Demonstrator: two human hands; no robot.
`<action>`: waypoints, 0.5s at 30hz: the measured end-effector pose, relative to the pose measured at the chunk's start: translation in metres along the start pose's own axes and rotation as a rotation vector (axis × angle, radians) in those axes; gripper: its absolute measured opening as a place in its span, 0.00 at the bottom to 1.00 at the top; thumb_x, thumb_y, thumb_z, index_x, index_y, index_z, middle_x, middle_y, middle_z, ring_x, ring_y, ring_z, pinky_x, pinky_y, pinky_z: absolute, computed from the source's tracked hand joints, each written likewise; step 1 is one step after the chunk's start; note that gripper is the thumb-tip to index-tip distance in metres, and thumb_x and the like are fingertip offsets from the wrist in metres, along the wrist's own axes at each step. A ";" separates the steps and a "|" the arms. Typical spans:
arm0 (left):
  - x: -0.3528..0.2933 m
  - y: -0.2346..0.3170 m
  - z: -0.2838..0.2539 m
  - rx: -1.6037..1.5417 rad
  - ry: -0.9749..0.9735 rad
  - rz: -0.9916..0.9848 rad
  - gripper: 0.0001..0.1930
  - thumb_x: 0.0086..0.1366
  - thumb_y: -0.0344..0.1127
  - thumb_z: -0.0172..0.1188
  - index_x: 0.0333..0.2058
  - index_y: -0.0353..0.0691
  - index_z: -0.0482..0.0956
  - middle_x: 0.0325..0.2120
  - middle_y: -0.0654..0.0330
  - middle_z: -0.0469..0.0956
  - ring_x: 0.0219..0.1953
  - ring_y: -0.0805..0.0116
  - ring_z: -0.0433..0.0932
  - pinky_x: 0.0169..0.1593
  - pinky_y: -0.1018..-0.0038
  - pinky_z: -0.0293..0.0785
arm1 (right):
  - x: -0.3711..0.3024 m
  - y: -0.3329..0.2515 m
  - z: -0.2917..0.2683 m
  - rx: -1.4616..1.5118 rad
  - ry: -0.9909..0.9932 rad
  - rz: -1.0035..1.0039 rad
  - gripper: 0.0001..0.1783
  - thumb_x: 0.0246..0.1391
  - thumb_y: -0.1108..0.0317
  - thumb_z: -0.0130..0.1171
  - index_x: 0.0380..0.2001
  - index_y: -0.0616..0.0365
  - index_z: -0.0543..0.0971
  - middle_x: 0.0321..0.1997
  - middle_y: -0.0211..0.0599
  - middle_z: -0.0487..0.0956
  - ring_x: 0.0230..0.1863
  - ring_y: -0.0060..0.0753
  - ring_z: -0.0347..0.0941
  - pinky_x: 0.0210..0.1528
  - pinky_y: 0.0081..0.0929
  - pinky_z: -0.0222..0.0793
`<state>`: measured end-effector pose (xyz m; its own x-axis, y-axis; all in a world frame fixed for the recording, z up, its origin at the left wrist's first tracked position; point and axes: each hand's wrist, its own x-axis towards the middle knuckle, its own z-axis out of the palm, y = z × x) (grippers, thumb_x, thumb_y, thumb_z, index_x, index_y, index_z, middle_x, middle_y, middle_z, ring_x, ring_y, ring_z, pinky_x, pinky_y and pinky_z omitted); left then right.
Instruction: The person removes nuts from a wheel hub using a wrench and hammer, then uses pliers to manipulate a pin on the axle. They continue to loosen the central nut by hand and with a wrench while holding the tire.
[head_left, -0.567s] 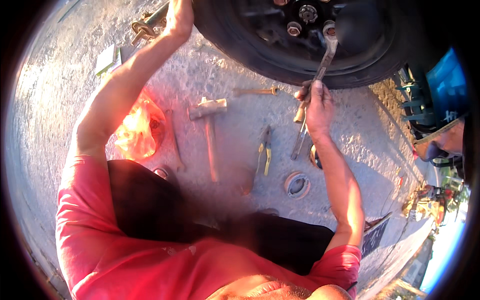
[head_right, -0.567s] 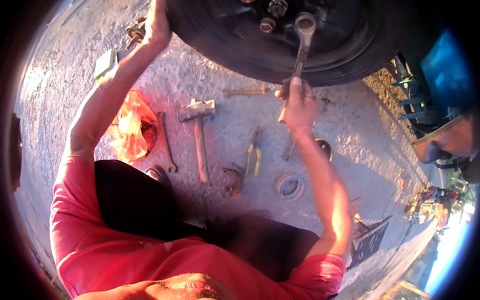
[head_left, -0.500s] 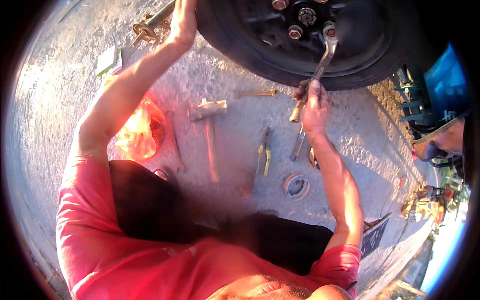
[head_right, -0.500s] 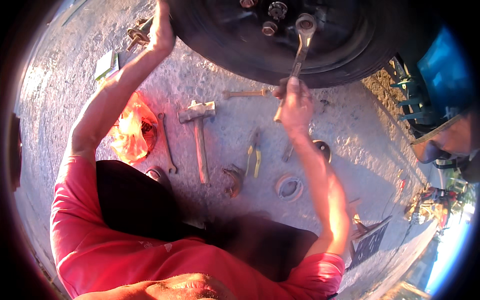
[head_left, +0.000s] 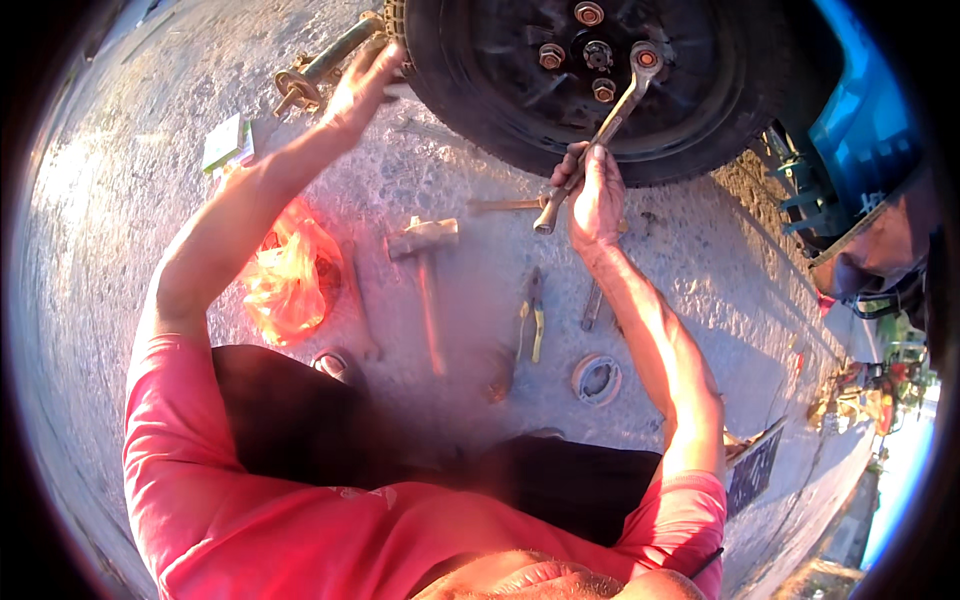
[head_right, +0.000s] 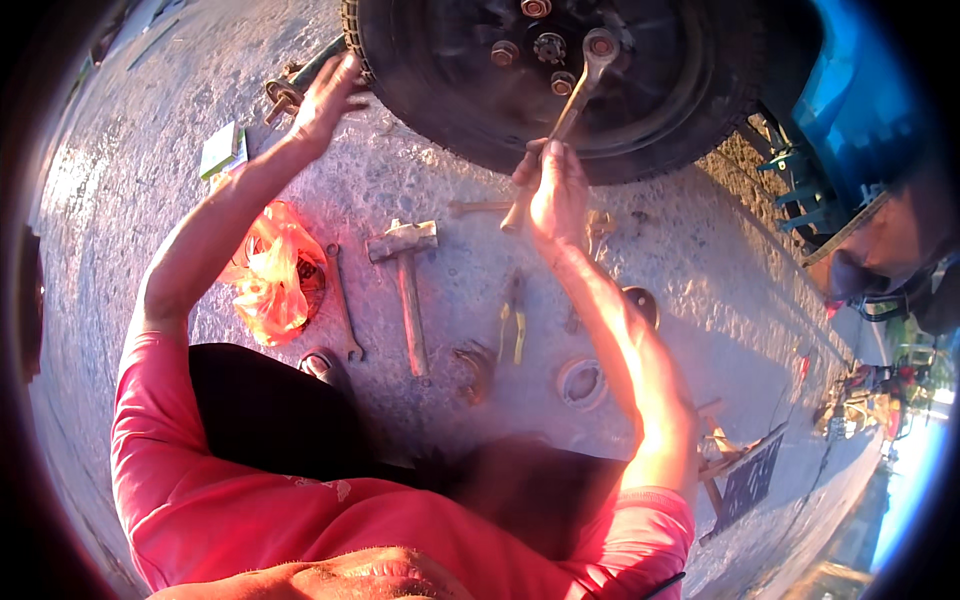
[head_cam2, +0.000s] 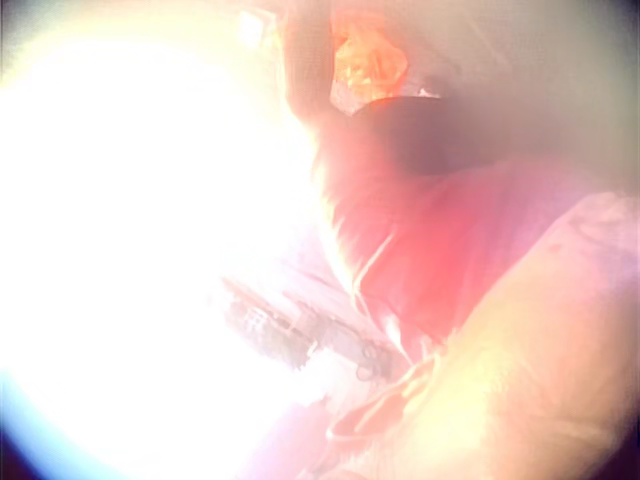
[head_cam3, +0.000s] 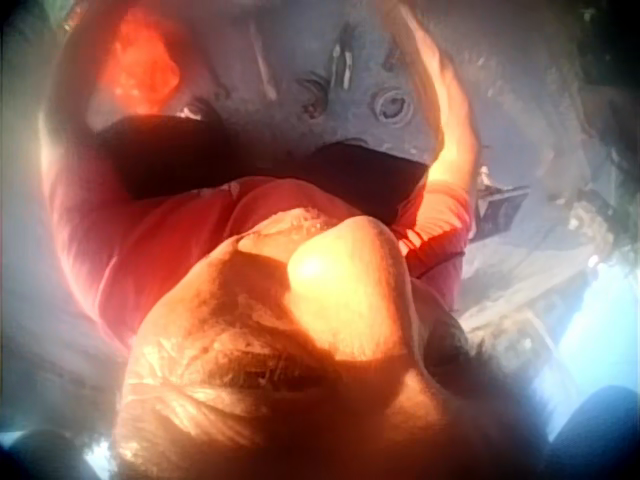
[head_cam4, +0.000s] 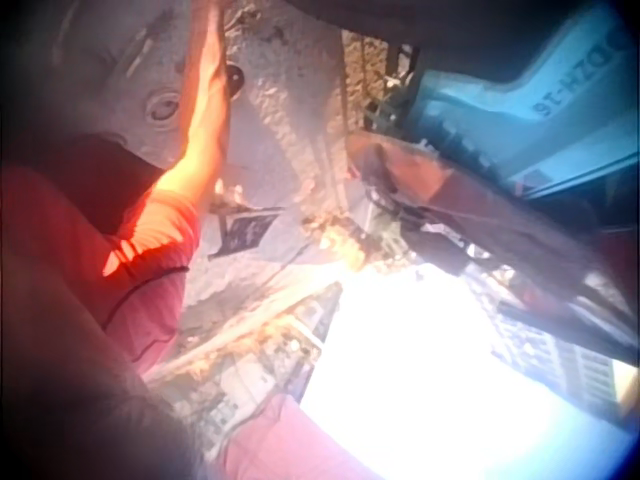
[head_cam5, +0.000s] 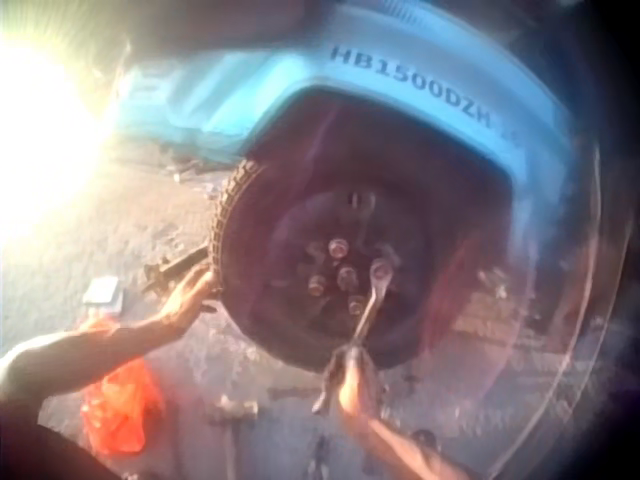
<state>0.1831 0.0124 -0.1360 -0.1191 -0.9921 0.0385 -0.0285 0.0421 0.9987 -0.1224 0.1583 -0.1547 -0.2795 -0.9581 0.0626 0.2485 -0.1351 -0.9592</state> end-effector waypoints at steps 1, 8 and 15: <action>0.007 0.017 -0.011 0.009 0.028 0.086 0.37 0.71 0.64 0.52 0.64 0.38 0.66 0.56 0.53 0.75 0.56 0.59 0.76 0.55 0.61 0.74 | 0.000 0.000 0.006 0.023 0.010 -0.009 0.18 0.73 0.56 0.46 0.42 0.58 0.77 0.29 0.30 0.77 0.29 0.24 0.74 0.35 0.25 0.70; 0.039 0.108 0.014 -0.141 0.007 0.285 0.30 0.70 0.60 0.56 0.58 0.41 0.75 0.49 0.60 0.78 0.47 0.67 0.75 0.51 0.68 0.72 | 0.007 -0.004 -0.009 0.208 -0.047 0.052 0.20 0.72 0.52 0.49 0.41 0.61 0.76 0.30 0.33 0.74 0.31 0.31 0.71 0.40 0.31 0.70; 0.055 0.142 0.019 0.025 -0.013 0.418 0.30 0.72 0.60 0.52 0.59 0.41 0.76 0.49 0.61 0.79 0.49 0.70 0.74 0.54 0.71 0.69 | -0.019 0.029 0.006 -0.219 -0.078 0.173 0.22 0.72 0.49 0.46 0.45 0.58 0.76 0.33 0.34 0.82 0.37 0.27 0.79 0.39 0.24 0.71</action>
<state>0.1532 -0.0338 0.0075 -0.1380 -0.8877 0.4393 0.0005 0.4435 0.8963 -0.1045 0.1715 -0.1823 -0.1756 -0.9799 -0.0945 0.0779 0.0819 -0.9936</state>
